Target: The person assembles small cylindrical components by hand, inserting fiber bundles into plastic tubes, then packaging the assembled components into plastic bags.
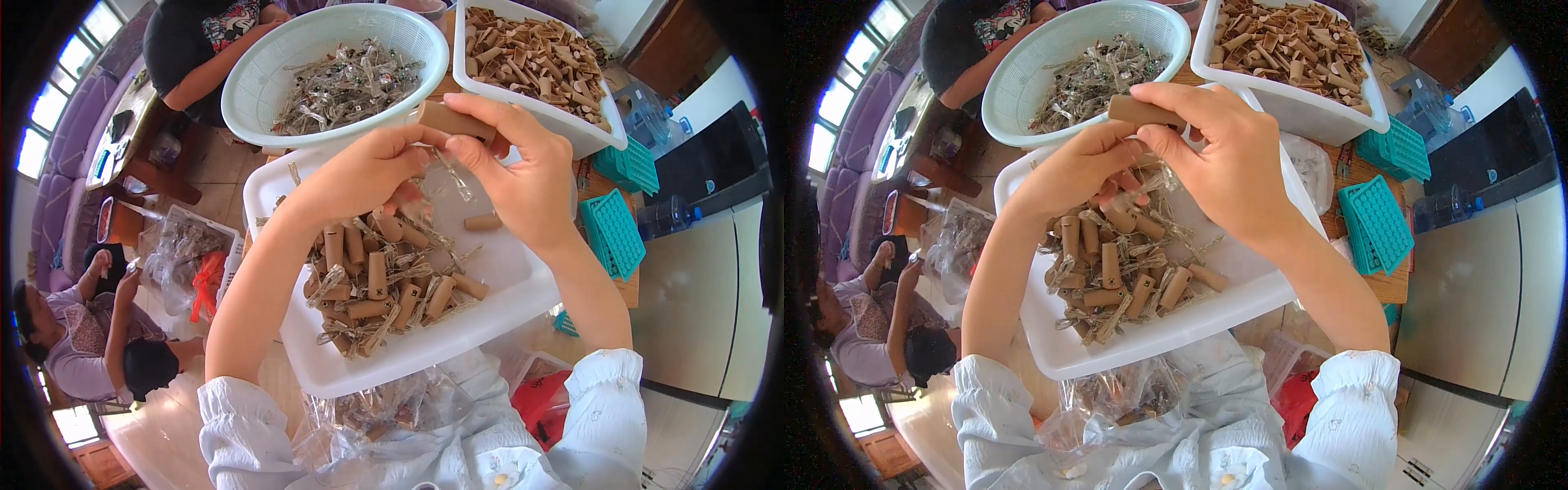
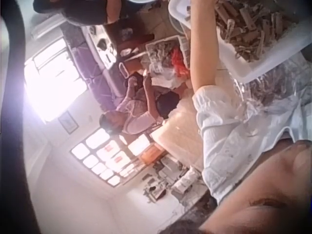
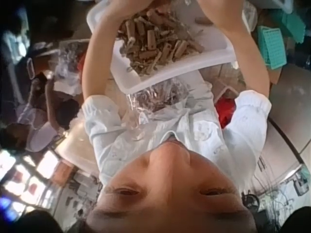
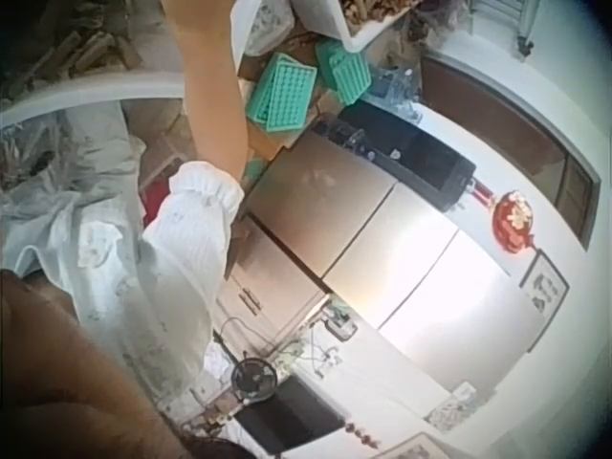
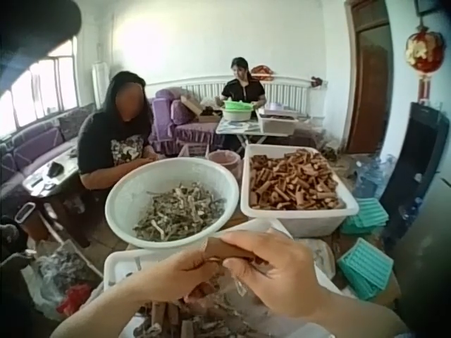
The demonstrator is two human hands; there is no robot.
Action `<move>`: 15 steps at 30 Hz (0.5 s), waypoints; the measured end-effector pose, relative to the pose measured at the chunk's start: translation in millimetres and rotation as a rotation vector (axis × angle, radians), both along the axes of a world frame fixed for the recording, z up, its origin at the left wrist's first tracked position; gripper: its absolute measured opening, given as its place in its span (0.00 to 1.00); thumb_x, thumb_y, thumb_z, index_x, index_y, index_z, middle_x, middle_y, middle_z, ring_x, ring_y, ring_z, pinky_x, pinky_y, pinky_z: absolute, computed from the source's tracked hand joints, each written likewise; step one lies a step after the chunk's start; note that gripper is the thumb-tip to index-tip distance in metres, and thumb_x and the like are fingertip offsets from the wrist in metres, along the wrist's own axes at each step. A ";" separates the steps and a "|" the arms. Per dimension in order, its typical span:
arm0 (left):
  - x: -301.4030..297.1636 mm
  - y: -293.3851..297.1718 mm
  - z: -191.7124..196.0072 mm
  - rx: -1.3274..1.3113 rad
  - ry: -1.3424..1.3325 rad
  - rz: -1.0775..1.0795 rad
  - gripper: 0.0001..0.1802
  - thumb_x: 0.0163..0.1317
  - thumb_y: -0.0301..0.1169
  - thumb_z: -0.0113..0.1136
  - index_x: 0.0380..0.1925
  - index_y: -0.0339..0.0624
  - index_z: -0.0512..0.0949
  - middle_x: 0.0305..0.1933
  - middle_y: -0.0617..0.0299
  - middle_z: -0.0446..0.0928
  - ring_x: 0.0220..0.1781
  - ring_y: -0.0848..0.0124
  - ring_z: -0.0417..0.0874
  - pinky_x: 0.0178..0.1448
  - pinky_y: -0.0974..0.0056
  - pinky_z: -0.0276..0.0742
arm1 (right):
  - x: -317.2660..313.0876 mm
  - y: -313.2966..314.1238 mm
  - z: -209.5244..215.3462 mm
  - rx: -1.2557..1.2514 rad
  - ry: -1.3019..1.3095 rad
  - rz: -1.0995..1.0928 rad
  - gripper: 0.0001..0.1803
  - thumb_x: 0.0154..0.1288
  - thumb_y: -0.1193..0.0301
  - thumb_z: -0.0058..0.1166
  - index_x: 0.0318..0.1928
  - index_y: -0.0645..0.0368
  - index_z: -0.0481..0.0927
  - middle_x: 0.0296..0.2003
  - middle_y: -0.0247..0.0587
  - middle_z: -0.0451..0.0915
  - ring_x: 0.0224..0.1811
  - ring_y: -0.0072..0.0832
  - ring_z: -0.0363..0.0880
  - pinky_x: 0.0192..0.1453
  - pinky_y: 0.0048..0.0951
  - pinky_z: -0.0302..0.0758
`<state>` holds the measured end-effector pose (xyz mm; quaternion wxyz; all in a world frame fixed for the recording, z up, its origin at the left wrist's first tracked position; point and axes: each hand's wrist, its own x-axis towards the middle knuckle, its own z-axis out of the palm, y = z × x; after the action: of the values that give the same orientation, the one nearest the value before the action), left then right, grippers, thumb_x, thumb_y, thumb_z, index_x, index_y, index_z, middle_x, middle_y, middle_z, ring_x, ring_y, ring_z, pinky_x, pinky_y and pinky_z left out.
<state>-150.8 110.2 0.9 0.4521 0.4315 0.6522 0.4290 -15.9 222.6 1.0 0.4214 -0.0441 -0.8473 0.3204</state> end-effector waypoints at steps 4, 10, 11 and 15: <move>0.7 -1.5 -5.5 0.146 -0.110 -0.104 0.17 0.63 0.29 0.44 0.52 0.38 0.66 0.38 0.64 0.73 0.34 0.79 0.77 0.28 0.76 0.71 | 0.6 1.6 0.1 -0.009 -0.010 -0.038 0.15 0.52 0.72 0.59 0.43 0.55 0.78 0.34 0.33 0.80 0.27 0.17 0.71 0.31 0.17 0.68; 1.4 0.4 -6.0 0.149 -0.080 -0.084 0.17 0.63 0.30 0.46 0.51 0.38 0.69 0.40 0.60 0.74 0.34 0.79 0.76 0.35 0.73 0.72 | 0.1 2.1 -0.5 -0.022 0.024 -0.034 0.15 0.53 0.71 0.59 0.43 0.56 0.78 0.36 0.34 0.80 0.29 0.16 0.72 0.33 0.17 0.68; -0.1 1.0 -4.1 0.081 0.047 -0.035 0.16 0.64 0.31 0.45 0.49 0.38 0.71 0.41 0.60 0.74 0.35 0.78 0.75 0.37 0.73 0.72 | -0.3 2.2 -0.9 -0.030 0.039 -0.026 0.15 0.53 0.71 0.59 0.44 0.56 0.78 0.36 0.34 0.80 0.29 0.16 0.72 0.33 0.17 0.68; 3.9 4.1 -7.5 0.274 0.380 0.230 0.13 0.64 0.32 0.46 0.42 0.38 0.76 0.36 0.60 0.75 0.32 0.76 0.74 0.35 0.69 0.70 | -1.4 2.8 -1.1 -0.048 0.105 -0.029 0.15 0.52 0.73 0.58 0.43 0.54 0.78 0.30 0.39 0.78 0.28 0.25 0.75 0.30 0.23 0.72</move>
<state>-146.9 114.3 -6.6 0.2072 0.4845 0.7061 0.4731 -17.4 225.4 -0.1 0.4688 -0.0498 -0.8153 0.3363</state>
